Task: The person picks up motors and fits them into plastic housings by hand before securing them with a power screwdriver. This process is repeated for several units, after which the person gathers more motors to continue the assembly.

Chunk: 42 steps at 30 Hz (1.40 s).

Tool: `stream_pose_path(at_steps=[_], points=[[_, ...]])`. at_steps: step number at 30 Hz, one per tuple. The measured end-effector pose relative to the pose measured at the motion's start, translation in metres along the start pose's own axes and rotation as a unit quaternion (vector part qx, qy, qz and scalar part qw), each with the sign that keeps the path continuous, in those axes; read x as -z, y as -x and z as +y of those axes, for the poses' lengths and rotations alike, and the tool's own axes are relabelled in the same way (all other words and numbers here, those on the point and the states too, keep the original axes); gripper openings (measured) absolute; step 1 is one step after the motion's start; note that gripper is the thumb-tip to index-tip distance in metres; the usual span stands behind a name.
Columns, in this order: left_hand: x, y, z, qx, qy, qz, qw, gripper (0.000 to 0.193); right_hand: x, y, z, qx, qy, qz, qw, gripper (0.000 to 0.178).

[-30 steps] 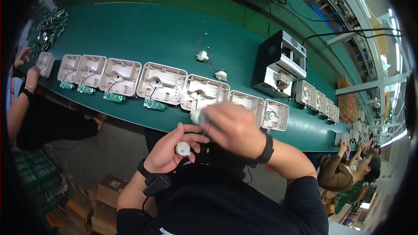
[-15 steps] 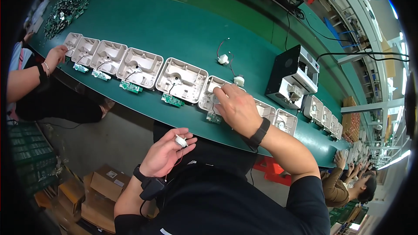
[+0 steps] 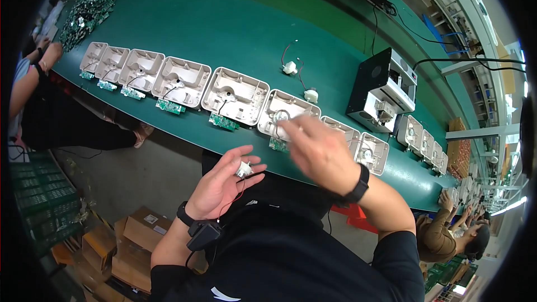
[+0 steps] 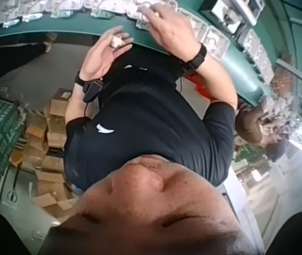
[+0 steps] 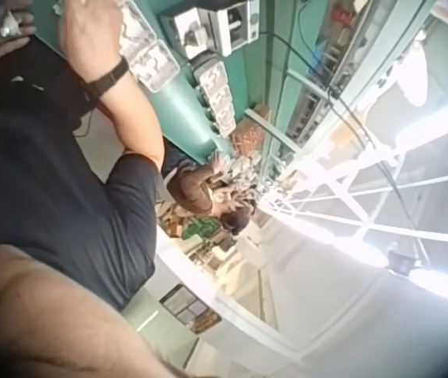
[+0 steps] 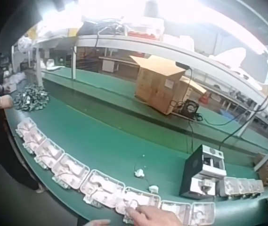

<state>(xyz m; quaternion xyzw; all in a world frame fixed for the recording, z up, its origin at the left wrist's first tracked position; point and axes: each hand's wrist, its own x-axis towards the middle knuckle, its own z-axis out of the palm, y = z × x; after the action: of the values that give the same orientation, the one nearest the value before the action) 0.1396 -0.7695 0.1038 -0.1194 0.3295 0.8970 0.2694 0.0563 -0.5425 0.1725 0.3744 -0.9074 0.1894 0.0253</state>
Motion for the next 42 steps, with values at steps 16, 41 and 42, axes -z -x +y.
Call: stream_pose_path(at_steps=[16,41,42], points=[[0.003,-0.007,-0.004,-0.079,-0.262,-0.041,0.961,0.039,-0.041,0.012,-0.018,0.009,-0.285,0.13,0.95,0.009],[0.005,-0.069,0.107,-0.275,-0.722,0.088,0.629,0.025,0.013,0.122,0.008,-0.185,-0.164,0.234,0.94,0.015],[0.007,-0.075,0.108,-0.324,-0.76,0.058,0.56,0.026,0.018,0.132,0.01,-0.242,-0.172,0.244,0.923,0.013]])
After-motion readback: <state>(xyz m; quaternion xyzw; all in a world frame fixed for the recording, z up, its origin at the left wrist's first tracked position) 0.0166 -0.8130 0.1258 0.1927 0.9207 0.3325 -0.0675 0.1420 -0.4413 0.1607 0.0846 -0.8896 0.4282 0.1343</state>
